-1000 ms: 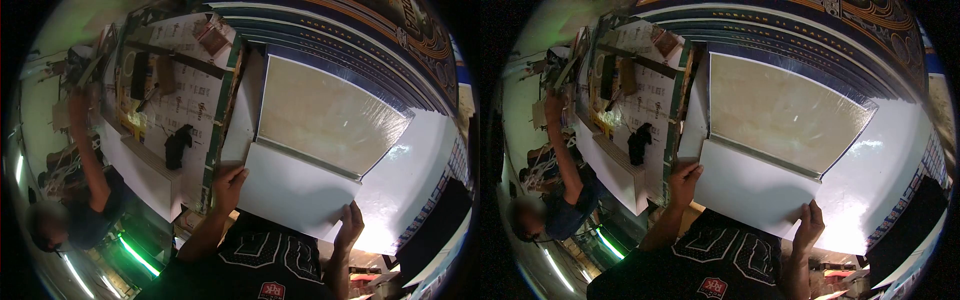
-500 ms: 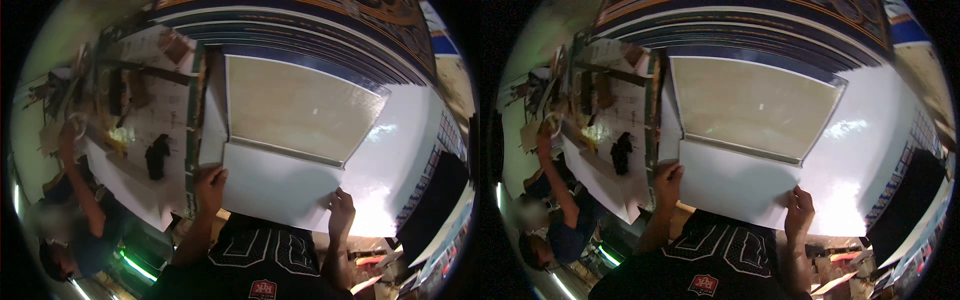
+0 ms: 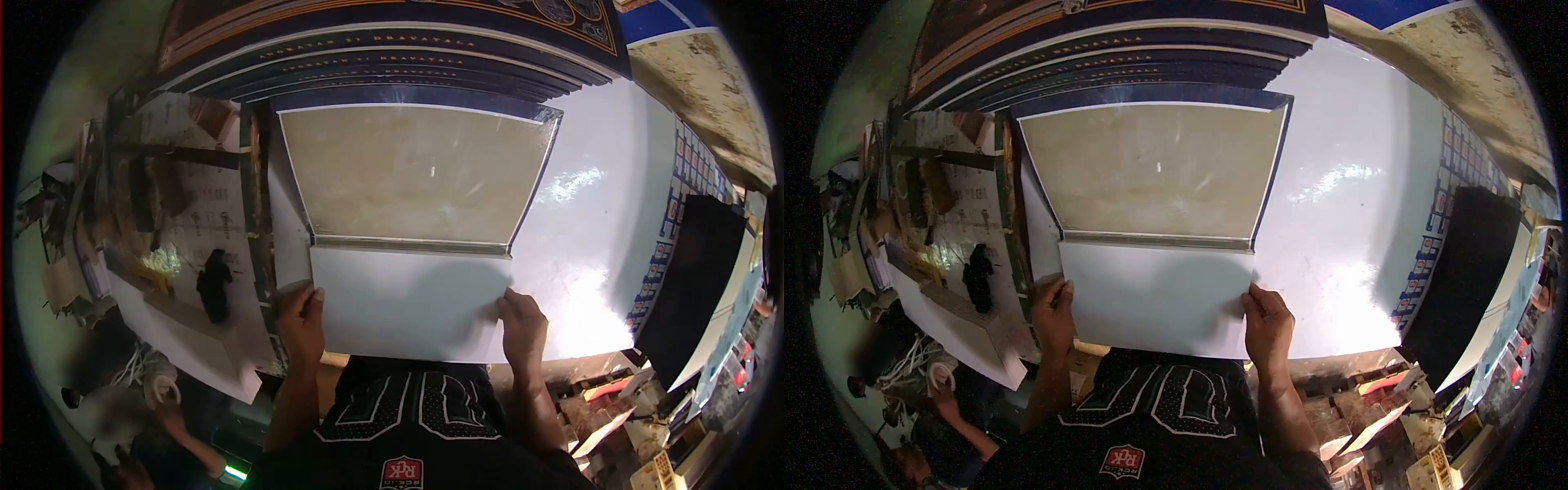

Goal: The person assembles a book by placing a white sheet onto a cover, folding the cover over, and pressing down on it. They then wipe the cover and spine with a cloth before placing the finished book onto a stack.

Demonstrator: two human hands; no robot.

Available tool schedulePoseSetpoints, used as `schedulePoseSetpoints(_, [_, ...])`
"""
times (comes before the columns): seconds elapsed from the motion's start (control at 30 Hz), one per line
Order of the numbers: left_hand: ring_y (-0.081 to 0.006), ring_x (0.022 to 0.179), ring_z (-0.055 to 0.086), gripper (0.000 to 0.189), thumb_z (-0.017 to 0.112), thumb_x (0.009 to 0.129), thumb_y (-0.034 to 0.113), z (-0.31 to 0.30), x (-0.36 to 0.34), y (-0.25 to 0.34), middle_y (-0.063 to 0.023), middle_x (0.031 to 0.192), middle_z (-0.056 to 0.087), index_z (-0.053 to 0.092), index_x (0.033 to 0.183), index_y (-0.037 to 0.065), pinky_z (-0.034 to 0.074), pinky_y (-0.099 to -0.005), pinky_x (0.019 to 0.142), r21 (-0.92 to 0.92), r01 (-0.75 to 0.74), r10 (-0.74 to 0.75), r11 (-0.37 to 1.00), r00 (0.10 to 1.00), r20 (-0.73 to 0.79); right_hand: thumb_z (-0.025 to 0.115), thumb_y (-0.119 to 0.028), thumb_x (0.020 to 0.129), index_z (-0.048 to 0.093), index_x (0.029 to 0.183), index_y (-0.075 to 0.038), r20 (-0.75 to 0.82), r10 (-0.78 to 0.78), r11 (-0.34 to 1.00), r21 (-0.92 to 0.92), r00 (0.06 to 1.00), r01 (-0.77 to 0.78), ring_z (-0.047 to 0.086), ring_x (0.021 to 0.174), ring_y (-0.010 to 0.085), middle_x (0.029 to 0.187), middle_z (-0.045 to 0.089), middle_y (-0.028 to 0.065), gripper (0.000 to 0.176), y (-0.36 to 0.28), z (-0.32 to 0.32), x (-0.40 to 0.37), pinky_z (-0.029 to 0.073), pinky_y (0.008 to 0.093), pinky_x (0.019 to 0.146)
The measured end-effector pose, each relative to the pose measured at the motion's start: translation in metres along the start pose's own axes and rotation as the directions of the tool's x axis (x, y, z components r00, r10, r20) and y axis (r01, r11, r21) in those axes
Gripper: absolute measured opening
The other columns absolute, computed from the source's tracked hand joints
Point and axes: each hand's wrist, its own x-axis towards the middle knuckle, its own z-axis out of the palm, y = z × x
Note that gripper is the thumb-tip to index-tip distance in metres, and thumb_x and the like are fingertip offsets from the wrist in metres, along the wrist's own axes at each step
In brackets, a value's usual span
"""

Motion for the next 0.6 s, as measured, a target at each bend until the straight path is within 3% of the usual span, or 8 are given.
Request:
schedulePoseSetpoints(0.07, [-0.0210, 0.087, 0.063, 0.022, 0.070, 0.087, 0.012, -0.002, 0.004, -0.007, -0.0121, 0.097, 0.064, 0.069, 0.104, -0.001, 0.049, -0.0313, 0.080, 0.130, -0.257, 0.263, 0.958, 0.964, -0.026, 0.061, -0.007, 0.088, 0.066, 0.108, 0.006, 0.020, -0.067, 0.987, -0.143, 0.998, 0.069, 0.063, 0.079, 0.0186, 0.087, 0.066, 0.0142, 0.024, -0.008, -0.002, 0.001, 0.050, 0.0295, 0.072])
schedulePoseSetpoints(0.3, [-0.0231, 0.086, 0.064, 0.021, 0.070, 0.086, 0.013, 0.000, -0.002, 0.002, -0.0128, 0.098, 0.064, 0.069, 0.103, 0.001, 0.050, -0.0322, 0.079, 0.053, -0.104, 0.106, 0.993, 0.994, -0.034, 0.062, -0.008, 0.087, 0.066, 0.106, 0.006, 0.016, -0.105, 0.974, -0.202, 0.994, 0.106, 0.064, 0.080, 0.0204, 0.087, 0.066, 0.0159, 0.024, -0.008, -0.002, 0.000, 0.049, 0.0312, 0.074])
schedulePoseSetpoints(0.37, [-0.0228, 0.087, 0.064, 0.022, 0.070, 0.087, 0.015, -0.003, -0.002, 0.010, -0.0130, 0.099, 0.064, 0.069, 0.104, 0.001, 0.050, -0.0318, 0.079, 0.164, -0.122, 0.126, 0.979, 0.992, -0.014, 0.062, -0.007, 0.087, 0.066, 0.107, 0.006, 0.016, -0.129, 0.975, -0.180, 0.992, 0.130, 0.064, 0.082, 0.0205, 0.088, 0.066, 0.0158, 0.024, 0.002, -0.001, 0.001, 0.050, 0.0311, 0.076])
schedulePoseSetpoints(0.4, [-0.0228, 0.087, 0.064, 0.022, 0.070, 0.087, 0.015, -0.004, -0.004, 0.010, -0.0130, 0.099, 0.064, 0.069, 0.104, 0.001, 0.050, -0.0318, 0.079, 0.187, -0.112, 0.123, 0.976, 0.991, -0.048, 0.061, -0.005, 0.087, 0.065, 0.108, 0.006, 0.019, -0.051, 0.988, -0.145, 0.999, 0.053, 0.064, 0.083, 0.0196, 0.090, 0.067, 0.0149, 0.024, 0.002, -0.002, 0.001, 0.050, 0.0304, 0.077])
schedulePoseSetpoints(0.47, [-0.0232, 0.088, 0.065, 0.023, 0.070, 0.088, 0.017, -0.002, -0.004, 0.007, -0.0135, 0.099, 0.065, 0.070, 0.104, 0.001, 0.050, -0.0314, 0.079, 0.142, 0.004, -0.003, 0.990, 1.000, -0.006, 0.060, -0.004, 0.088, 0.065, 0.109, 0.007, 0.022, -0.044, 0.989, -0.139, 0.999, 0.046, 0.064, 0.085, 0.0180, 0.092, 0.068, 0.0138, 0.024, 0.005, 0.001, 0.002, 0.050, 0.0304, 0.076])
schedulePoseSetpoints(0.6, [-0.0203, 0.089, 0.063, 0.027, 0.065, 0.092, 0.020, -0.004, -0.005, 0.010, -0.0126, 0.103, 0.066, 0.067, 0.111, -0.001, 0.050, -0.0315, 0.079, 0.052, -0.091, 0.090, 0.994, 0.996, 0.015, 0.059, -0.004, 0.089, 0.064, 0.110, 0.008, 0.018, -0.072, 0.984, -0.164, 0.997, 0.074, 0.064, 0.085, 0.0184, 0.094, 0.067, 0.0136, 0.025, 0.003, 0.002, 0.000, 0.051, 0.0305, 0.076])
